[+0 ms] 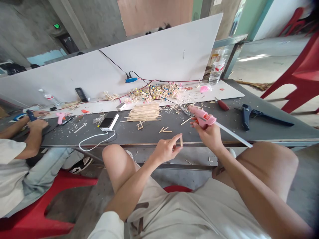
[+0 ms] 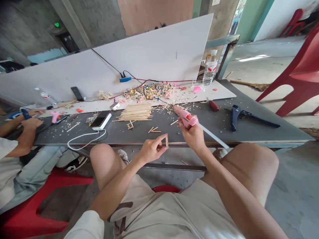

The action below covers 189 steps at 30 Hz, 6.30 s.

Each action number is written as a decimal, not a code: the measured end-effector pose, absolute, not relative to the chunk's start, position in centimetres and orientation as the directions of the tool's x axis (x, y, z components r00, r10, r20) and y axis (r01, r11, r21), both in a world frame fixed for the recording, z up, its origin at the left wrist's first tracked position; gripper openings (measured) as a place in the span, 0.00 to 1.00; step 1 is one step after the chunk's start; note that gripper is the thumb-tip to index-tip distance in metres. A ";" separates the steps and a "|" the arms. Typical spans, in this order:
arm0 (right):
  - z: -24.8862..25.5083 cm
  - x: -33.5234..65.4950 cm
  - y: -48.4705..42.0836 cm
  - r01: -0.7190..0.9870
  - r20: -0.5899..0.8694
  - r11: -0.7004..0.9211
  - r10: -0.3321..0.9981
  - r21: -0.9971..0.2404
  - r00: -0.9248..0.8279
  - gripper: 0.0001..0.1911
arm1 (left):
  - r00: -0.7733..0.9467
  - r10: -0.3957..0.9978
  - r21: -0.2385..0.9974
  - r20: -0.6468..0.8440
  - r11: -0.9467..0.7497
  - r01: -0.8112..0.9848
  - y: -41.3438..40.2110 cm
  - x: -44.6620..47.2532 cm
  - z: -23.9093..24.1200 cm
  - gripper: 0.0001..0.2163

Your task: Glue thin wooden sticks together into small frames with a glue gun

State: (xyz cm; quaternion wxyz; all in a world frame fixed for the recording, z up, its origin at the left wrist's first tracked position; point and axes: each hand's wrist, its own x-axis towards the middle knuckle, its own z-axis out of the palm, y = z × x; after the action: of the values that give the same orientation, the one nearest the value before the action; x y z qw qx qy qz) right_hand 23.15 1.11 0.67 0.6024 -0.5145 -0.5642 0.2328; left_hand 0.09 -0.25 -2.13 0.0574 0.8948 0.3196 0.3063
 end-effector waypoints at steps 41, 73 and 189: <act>-0.9 18.5 -1.1 0.057 0.161 0.160 0.987 -0.985 0.008 0.19 | 0.335 0.879 0.713 0.339 -0.472 0.518 -0.9 1.7 -2.5 0.22; -0.4 18.8 -1.2 0.102 0.180 0.175 0.983 -0.979 0.036 0.18 | 0.455 0.792 0.523 0.408 -0.611 0.595 -0.2 0.9 -2.6 0.23; 3.4 22.6 -2.0 0.186 0.047 0.070 0.991 -0.980 -0.126 0.09 | 0.169 0.875 0.891 0.453 -0.443 -0.094 -0.7 -0.9 1.0 0.27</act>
State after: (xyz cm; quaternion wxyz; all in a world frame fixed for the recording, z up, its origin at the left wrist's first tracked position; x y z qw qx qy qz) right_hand 22.62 -2.03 3.37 0.4332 -0.4992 -0.5894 0.4645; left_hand -0.88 -0.71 1.00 0.4282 0.6335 0.3080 0.5660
